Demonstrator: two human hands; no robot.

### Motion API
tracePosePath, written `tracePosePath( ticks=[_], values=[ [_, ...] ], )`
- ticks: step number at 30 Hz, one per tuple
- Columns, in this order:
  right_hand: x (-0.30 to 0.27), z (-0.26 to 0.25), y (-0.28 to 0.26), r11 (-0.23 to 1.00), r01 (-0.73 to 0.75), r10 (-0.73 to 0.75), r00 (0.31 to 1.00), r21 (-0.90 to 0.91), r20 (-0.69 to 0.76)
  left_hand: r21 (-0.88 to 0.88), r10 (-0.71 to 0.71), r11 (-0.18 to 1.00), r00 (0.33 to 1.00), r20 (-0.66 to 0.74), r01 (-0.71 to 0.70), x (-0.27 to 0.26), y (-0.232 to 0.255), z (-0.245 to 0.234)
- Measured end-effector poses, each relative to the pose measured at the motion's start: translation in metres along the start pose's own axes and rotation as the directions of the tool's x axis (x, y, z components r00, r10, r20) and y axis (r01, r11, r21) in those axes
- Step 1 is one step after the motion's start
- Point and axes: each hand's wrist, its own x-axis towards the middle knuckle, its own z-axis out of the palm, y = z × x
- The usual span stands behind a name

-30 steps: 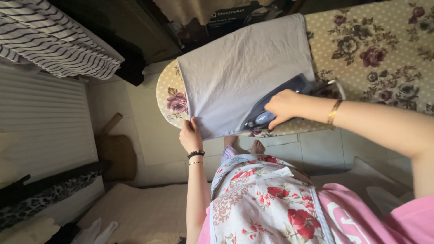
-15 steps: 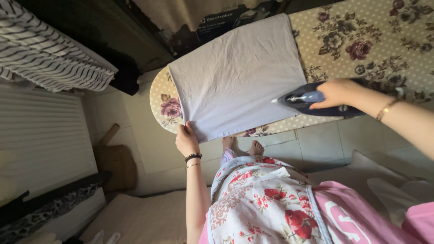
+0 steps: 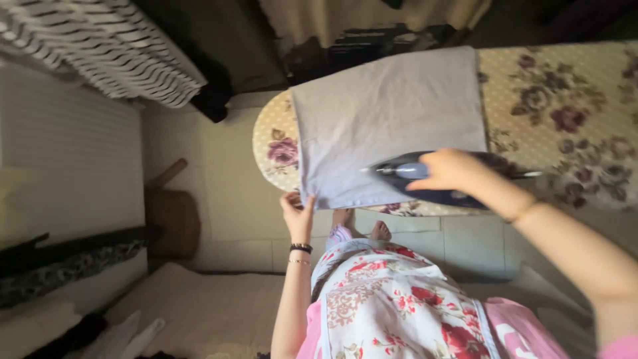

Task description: Ironing a garment on an ironing board and folding clothes on a bed.

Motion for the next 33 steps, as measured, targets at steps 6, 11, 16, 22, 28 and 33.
tracePosePath(
  ticks=[6, 11, 16, 22, 28, 33],
  values=[
    [0.097, 0.006, -0.11, 0.983, 0.182, -0.177, 0.947, -0.006, -0.267, -0.355, -0.426, 0.779, 0.852, 0.304, 0.517, -0.014, -0.042, -0.01],
    [0.164, -0.034, -0.148, 0.997, 0.082, -0.08, 0.949, -0.007, -0.305, -0.355, -0.445, 0.762, 0.837, 0.319, 0.541, -0.014, -0.048, -0.007],
    [0.22, -0.073, -0.155, 1.0, -0.016, 0.024, 0.918, 0.024, -0.397, -0.338, -0.478, 0.741, 0.809, 0.341, 0.58, -0.013, -0.048, -0.006],
    [0.267, -0.086, -0.137, 0.977, -0.123, 0.178, 0.922, 0.174, -0.344, -0.341, -0.421, 0.766, 0.826, 0.376, 0.545, -0.012, -0.054, -0.007],
    [0.209, -0.041, -0.146, 0.99, 0.138, -0.141, 0.975, -0.032, -0.169, -0.339, -0.424, 0.734, 0.787, 0.448, 0.589, -0.006, -0.035, -0.021],
    [0.124, -0.008, -0.16, 0.975, 0.207, -0.207, 0.978, -0.077, 0.003, -0.394, -0.416, 0.682, 0.77, 0.485, 0.616, -0.008, -0.047, -0.024]
  ],
)
